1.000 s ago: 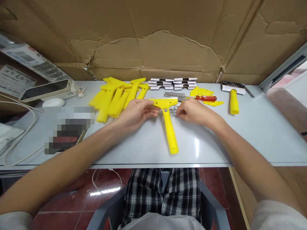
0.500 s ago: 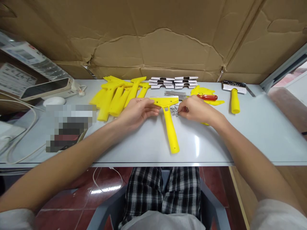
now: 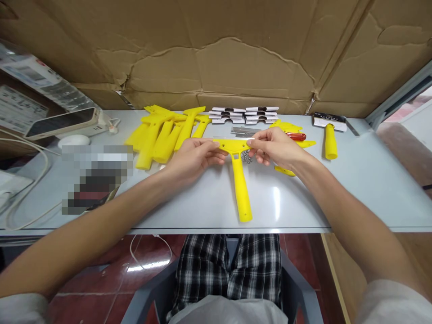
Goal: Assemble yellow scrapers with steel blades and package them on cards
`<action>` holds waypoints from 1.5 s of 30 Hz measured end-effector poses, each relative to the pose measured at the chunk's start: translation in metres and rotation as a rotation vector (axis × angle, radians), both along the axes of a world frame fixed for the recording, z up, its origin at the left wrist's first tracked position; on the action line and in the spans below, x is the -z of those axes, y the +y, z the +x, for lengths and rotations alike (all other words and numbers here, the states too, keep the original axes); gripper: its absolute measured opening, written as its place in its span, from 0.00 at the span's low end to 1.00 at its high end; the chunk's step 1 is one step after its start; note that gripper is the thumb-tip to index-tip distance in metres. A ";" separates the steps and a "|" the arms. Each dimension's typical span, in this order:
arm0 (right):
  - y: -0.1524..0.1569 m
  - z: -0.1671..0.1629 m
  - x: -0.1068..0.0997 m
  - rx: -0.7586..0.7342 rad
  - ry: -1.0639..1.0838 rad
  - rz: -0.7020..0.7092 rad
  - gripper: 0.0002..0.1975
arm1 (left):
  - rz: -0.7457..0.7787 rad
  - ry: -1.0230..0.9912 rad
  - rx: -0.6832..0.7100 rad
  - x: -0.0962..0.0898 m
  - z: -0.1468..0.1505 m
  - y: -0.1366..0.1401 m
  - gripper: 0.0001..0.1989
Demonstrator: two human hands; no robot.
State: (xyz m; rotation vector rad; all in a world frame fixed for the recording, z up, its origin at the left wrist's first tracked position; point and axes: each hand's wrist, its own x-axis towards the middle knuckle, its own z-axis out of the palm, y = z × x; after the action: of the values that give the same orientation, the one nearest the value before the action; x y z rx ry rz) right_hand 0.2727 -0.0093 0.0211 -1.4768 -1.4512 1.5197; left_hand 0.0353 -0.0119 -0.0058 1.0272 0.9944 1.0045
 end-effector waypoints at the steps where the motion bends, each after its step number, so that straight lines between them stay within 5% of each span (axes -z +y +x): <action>1: 0.000 0.000 0.000 0.000 0.018 -0.016 0.24 | 0.003 0.004 -0.001 0.000 0.000 0.000 0.11; 12: -0.002 -0.005 0.005 0.013 0.086 -0.155 0.13 | 0.046 0.047 -0.011 -0.002 0.001 -0.001 0.13; 25: -0.008 -0.014 0.003 0.048 0.132 -0.060 0.12 | -0.045 -0.010 0.028 0.000 0.005 -0.006 0.09; 45: -0.023 -0.036 0.012 0.090 0.299 -0.066 0.11 | 0.096 0.023 0.072 0.008 0.012 -0.023 0.15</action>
State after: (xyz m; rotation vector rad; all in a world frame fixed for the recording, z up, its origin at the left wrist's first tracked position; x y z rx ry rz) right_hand 0.2367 -0.0323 0.0091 -1.2681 -1.1553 1.6634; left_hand 0.0472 -0.0345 -0.0138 1.1487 0.9282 0.9905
